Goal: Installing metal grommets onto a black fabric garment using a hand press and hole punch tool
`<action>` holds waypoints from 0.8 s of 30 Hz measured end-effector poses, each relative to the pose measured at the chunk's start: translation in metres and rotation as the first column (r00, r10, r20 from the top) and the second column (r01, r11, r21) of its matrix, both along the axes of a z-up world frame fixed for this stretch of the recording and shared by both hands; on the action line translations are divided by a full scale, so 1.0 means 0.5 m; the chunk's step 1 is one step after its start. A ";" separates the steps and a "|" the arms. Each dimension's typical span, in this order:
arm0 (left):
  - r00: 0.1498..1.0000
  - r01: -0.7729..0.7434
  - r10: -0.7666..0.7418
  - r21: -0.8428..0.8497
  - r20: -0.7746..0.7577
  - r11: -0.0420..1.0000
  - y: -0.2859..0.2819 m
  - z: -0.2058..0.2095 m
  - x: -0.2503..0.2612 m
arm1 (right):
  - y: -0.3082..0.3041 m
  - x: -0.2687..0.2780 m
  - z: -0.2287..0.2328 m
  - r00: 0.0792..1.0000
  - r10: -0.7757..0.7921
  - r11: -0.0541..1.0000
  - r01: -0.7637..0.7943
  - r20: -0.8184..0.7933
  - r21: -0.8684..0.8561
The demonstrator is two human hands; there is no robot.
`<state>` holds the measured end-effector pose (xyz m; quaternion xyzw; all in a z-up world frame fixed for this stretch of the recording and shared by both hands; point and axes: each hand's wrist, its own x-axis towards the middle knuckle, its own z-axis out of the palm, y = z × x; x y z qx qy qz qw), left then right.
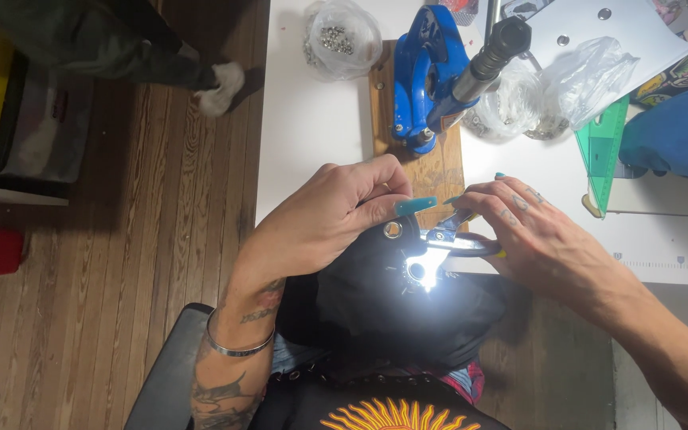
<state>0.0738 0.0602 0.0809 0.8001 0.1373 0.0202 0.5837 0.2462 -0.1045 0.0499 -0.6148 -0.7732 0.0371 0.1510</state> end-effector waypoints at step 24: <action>1.000 0.001 -0.001 -0.021 -0.011 1.000 -0.001 0.010 -0.007 | -0.012 -0.005 -0.014 0.996 -0.056 0.995 0.050 -0.065 -0.088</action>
